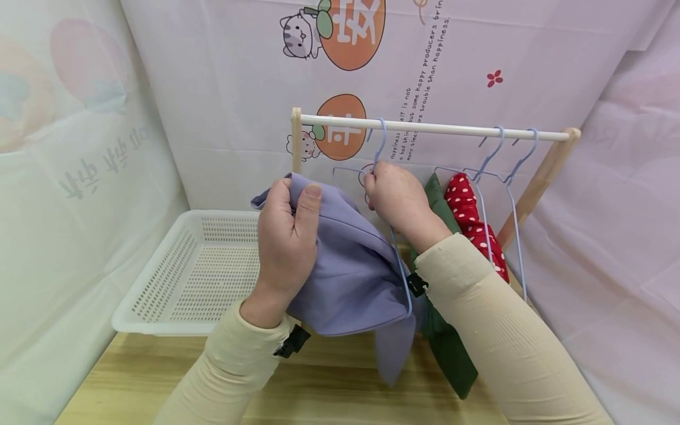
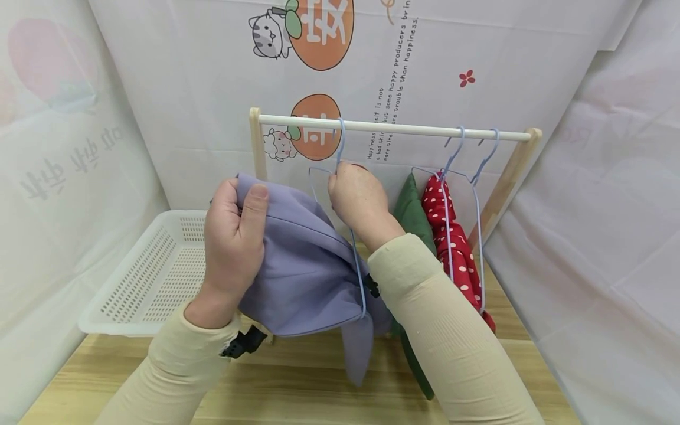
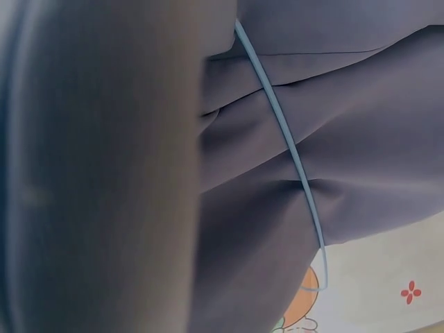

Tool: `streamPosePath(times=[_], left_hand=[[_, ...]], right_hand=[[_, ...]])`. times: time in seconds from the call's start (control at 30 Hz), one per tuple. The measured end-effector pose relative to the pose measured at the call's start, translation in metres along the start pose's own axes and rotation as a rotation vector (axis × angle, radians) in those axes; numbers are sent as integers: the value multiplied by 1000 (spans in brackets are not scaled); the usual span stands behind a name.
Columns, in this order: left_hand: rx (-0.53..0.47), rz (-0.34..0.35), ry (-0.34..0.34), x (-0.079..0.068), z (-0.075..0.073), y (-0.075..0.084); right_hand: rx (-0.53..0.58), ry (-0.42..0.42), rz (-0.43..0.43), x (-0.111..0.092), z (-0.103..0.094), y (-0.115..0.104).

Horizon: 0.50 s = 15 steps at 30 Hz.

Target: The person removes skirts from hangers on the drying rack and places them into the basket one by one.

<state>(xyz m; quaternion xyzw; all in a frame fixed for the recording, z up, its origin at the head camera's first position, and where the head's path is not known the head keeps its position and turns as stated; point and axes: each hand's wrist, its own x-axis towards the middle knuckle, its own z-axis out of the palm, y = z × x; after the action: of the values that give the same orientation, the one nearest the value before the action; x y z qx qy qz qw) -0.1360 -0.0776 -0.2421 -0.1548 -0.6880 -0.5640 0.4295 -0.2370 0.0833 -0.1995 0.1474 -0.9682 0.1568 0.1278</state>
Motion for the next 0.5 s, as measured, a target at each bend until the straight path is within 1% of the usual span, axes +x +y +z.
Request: streamPosePath(times=[0.27,0.5], left_hand=[[-2,-14,15,2,-2,-1],[-15,-24,14,4,-4,-4]], right_hand=[[4,-8,6,1,0,0],[1,-10,4,2,1,1]])
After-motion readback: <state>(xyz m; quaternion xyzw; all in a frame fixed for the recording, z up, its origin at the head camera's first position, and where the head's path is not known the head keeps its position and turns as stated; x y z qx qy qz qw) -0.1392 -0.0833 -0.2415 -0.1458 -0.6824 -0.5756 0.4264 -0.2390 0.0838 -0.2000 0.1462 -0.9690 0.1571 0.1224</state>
